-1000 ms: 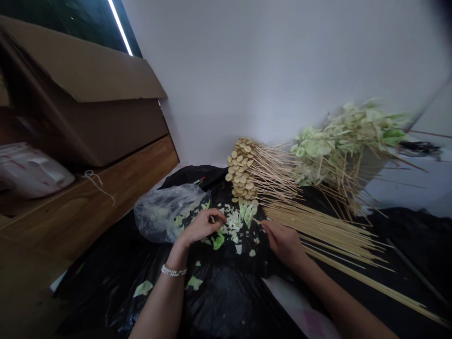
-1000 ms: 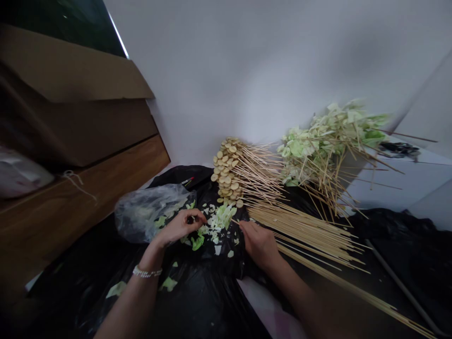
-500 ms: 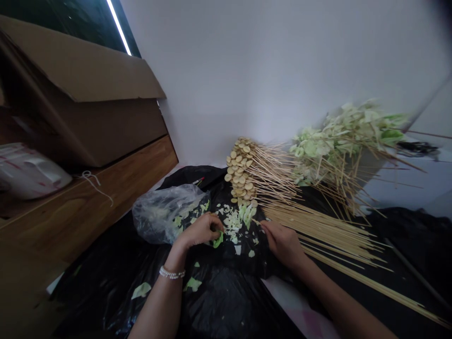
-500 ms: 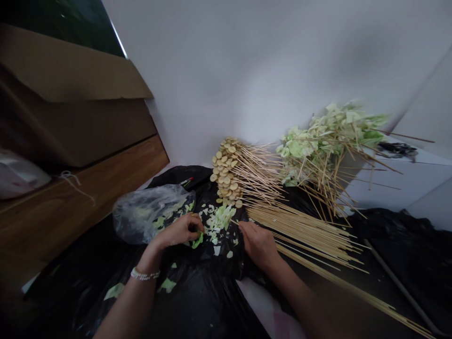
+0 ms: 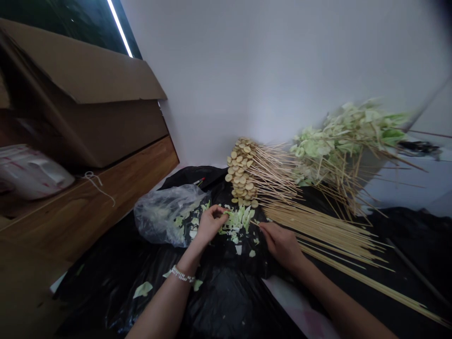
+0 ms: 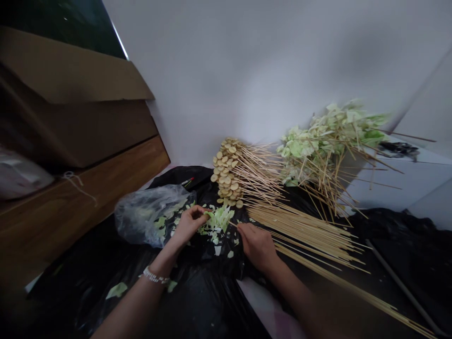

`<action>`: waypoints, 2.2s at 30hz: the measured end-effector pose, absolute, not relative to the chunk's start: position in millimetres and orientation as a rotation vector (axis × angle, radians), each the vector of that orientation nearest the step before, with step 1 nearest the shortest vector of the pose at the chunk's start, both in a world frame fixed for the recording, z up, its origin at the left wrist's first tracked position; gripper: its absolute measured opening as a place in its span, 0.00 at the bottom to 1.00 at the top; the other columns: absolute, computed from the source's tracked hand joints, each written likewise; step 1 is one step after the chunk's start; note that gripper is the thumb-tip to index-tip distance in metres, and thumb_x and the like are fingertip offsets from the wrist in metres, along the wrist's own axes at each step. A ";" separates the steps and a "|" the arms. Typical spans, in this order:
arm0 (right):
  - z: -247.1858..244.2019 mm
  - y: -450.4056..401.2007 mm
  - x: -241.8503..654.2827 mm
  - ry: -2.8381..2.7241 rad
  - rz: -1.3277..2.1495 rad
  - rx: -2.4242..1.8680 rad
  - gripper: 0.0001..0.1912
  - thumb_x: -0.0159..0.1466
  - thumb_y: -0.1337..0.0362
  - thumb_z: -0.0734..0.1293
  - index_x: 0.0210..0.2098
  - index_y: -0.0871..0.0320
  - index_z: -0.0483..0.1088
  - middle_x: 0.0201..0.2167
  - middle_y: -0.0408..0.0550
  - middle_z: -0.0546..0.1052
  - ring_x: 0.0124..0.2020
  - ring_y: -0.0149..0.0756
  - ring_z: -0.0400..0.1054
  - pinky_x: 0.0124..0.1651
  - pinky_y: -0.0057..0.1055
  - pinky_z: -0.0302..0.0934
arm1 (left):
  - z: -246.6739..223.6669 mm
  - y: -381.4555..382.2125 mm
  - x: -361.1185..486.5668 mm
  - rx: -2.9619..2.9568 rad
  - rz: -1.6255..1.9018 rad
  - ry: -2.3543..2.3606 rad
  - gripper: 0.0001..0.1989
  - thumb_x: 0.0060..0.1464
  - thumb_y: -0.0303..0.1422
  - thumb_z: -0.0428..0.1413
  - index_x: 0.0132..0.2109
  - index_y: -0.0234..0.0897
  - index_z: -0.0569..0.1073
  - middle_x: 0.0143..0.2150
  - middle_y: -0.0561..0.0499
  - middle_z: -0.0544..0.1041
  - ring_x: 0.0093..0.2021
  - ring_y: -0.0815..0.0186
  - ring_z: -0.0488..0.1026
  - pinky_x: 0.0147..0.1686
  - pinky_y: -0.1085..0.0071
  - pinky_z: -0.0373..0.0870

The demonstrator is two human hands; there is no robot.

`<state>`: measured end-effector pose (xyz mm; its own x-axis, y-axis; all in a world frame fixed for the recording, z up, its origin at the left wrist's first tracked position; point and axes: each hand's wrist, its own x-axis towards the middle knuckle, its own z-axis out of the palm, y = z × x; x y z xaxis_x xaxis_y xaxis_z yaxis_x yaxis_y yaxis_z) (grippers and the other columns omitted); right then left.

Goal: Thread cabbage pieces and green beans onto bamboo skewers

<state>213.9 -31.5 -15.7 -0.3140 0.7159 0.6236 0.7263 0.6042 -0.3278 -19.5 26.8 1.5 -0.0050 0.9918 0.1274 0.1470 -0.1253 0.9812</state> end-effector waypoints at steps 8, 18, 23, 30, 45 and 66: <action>-16.8 -33.4 211.7 -2.118 0.010 -1.135 0.13 0.69 0.66 0.56 0.41 0.56 0.72 0.34 0.48 0.78 0.36 0.32 0.72 0.41 0.26 0.64 | -8.0 24.3 -9.6 1.313 1.347 1.287 0.09 0.39 0.32 0.60 0.24 0.37 0.66 0.36 0.47 0.80 0.36 0.63 0.75 0.36 0.69 0.68; -13.1 -33.3 213.4 -2.039 -0.026 -1.098 0.12 0.68 0.67 0.57 0.43 0.57 0.72 0.37 0.49 0.79 0.37 0.33 0.74 0.40 0.26 0.65 | -4.1 23.1 -12.0 1.425 1.436 1.419 0.09 0.41 0.30 0.58 0.20 0.38 0.65 0.34 0.49 0.78 0.38 0.62 0.74 0.43 0.66 0.66; -11.5 -33.1 213.0 -2.013 -0.016 -1.117 0.12 0.69 0.66 0.57 0.42 0.57 0.72 0.36 0.48 0.79 0.36 0.32 0.74 0.40 0.27 0.65 | -3.8 23.8 -11.6 1.450 1.485 1.431 0.07 0.41 0.29 0.57 0.22 0.38 0.66 0.27 0.53 0.74 0.33 0.65 0.71 0.38 0.70 0.65; -12.9 -35.4 210.0 -2.086 0.017 -1.138 0.12 0.69 0.67 0.57 0.41 0.57 0.72 0.36 0.49 0.78 0.37 0.32 0.73 0.42 0.26 0.64 | -8.4 25.5 -13.6 1.438 1.448 1.406 0.14 0.43 0.29 0.56 0.40 0.35 0.76 0.31 0.50 0.76 0.31 0.66 0.71 0.33 0.72 0.66; -12.7 -35.4 210.7 -2.074 0.016 -1.168 0.12 0.69 0.66 0.57 0.41 0.57 0.72 0.36 0.49 0.78 0.37 0.33 0.73 0.43 0.26 0.64 | -4.8 23.3 -9.3 1.306 1.455 1.325 0.07 0.43 0.34 0.61 0.29 0.35 0.72 0.23 0.54 0.72 0.23 0.71 0.66 0.26 0.75 0.61; -18.6 -32.6 211.6 -2.033 -0.015 -1.186 0.12 0.68 0.66 0.57 0.41 0.58 0.72 0.37 0.49 0.79 0.36 0.32 0.74 0.41 0.25 0.63 | 3.5 12.6 -1.5 1.502 1.482 1.153 0.05 0.43 0.29 0.59 0.32 0.35 0.74 0.30 0.52 0.75 0.30 0.69 0.70 0.32 0.74 0.65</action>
